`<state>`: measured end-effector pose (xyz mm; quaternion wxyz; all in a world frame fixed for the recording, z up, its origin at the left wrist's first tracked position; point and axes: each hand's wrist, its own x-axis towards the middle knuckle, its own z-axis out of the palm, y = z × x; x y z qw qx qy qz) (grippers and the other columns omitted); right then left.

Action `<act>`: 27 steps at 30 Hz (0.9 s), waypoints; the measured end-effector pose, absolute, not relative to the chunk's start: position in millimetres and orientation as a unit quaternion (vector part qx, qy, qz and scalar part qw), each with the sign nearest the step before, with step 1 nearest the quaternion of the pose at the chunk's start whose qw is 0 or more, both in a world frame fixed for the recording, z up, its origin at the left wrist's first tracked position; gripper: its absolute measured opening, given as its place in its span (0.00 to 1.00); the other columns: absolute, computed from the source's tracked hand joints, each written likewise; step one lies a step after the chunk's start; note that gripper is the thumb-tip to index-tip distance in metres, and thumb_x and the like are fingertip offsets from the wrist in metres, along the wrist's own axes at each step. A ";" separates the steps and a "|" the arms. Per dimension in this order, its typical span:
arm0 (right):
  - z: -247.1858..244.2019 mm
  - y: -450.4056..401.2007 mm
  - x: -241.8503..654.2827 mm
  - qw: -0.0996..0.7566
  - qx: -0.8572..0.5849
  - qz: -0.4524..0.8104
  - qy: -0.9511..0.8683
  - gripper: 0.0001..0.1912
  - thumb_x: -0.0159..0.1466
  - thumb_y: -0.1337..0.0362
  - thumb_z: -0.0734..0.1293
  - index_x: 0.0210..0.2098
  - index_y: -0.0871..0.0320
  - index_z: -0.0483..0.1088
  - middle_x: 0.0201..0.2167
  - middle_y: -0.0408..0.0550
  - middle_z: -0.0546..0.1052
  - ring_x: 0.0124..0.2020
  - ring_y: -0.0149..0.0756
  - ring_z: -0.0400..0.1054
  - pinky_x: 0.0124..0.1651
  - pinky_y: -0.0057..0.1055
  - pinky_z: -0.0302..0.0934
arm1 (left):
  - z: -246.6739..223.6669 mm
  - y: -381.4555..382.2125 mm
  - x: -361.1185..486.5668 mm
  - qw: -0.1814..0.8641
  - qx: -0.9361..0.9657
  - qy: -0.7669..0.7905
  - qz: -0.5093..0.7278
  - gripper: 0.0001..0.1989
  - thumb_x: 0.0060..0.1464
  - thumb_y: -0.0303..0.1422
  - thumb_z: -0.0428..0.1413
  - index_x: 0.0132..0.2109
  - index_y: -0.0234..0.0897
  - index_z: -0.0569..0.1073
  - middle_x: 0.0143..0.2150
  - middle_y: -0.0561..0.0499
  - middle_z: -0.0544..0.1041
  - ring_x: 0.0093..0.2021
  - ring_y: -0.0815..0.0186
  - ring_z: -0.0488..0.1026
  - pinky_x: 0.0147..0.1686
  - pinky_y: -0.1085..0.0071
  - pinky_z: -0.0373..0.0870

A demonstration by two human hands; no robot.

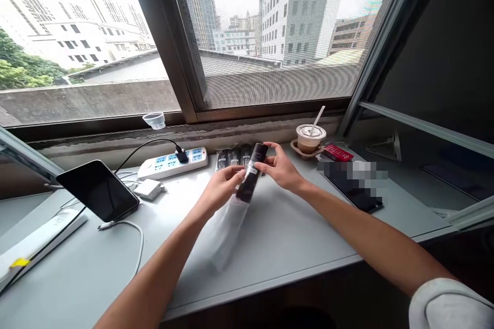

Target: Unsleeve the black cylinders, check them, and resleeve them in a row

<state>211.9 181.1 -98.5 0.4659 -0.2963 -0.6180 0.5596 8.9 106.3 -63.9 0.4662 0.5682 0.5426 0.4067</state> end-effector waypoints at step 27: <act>-90.5 179.2 218.7 0.275 -0.291 0.688 -0.605 0.31 0.63 0.55 0.76 0.62 0.56 0.71 0.47 0.54 0.81 0.43 0.40 0.78 0.41 0.33 0.74 | -75.4 113.4 8.2 0.521 0.453 0.508 0.514 0.25 0.47 0.48 0.71 0.42 0.36 0.73 0.36 0.52 0.75 0.37 0.65 0.73 0.40 0.68 0.72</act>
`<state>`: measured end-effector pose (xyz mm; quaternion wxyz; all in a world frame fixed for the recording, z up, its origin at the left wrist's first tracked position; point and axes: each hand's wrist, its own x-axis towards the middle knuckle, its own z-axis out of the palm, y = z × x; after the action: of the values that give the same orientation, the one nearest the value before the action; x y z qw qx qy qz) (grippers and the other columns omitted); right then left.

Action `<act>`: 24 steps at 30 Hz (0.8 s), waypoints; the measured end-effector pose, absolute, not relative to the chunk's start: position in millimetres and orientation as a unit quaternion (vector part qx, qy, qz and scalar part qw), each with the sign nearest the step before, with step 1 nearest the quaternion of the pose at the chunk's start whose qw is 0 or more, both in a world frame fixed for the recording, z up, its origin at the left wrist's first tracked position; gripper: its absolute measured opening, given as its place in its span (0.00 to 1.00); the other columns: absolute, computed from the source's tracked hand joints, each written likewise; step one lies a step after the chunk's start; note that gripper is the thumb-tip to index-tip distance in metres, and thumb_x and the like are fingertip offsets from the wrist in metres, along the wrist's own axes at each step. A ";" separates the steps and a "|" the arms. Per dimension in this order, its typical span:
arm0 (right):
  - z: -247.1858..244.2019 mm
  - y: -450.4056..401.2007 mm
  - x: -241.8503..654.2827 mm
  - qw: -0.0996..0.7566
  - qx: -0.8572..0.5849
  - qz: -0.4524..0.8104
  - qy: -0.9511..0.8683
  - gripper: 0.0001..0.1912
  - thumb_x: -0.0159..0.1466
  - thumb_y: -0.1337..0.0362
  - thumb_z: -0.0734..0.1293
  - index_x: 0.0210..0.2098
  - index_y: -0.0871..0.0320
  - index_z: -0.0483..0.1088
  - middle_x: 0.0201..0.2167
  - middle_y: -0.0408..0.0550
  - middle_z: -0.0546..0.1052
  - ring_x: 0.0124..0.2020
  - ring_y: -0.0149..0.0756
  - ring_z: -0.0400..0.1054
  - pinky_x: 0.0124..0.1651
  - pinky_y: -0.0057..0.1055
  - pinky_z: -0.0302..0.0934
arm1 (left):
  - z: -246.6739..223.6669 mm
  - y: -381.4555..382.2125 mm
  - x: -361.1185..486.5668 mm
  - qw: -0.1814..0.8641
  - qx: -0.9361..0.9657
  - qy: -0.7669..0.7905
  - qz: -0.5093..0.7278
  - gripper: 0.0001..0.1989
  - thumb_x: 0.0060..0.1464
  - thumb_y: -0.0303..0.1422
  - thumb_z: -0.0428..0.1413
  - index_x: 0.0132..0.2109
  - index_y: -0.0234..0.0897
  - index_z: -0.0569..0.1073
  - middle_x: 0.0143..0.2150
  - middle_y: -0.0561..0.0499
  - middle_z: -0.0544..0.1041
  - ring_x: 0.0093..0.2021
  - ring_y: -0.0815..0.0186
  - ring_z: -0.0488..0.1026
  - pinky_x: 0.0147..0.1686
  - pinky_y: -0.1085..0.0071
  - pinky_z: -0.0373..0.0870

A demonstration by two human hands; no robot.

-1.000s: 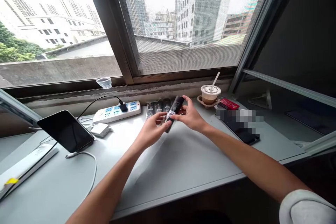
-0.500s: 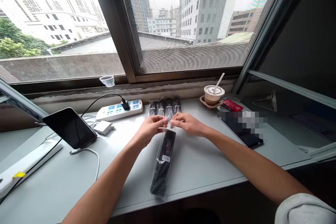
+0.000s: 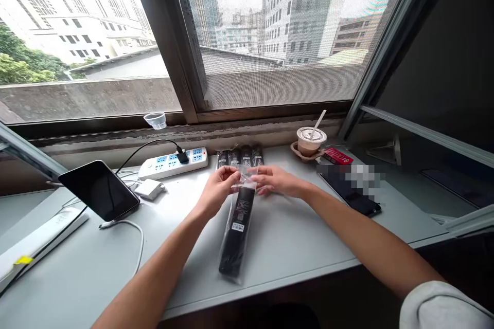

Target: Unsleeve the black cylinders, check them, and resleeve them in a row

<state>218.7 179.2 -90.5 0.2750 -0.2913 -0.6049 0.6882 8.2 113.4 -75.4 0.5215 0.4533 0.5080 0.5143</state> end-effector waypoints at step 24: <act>-98.4 159.7 207.7 0.255 -0.267 0.723 -0.583 0.20 0.51 0.62 0.82 0.40 0.58 0.76 0.32 0.42 0.78 0.31 0.31 0.71 0.37 0.29 0.66 | -61.3 107.6 5.4 0.427 0.606 0.511 0.435 0.11 0.51 0.33 0.54 0.35 0.38 0.82 0.45 0.45 0.79 0.49 0.54 0.74 0.51 0.60 0.70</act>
<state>207.7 159.7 -98.4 0.2547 -0.2674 -0.5835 0.7233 5.4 107.6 -61.3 0.4274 0.6059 0.5109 0.4349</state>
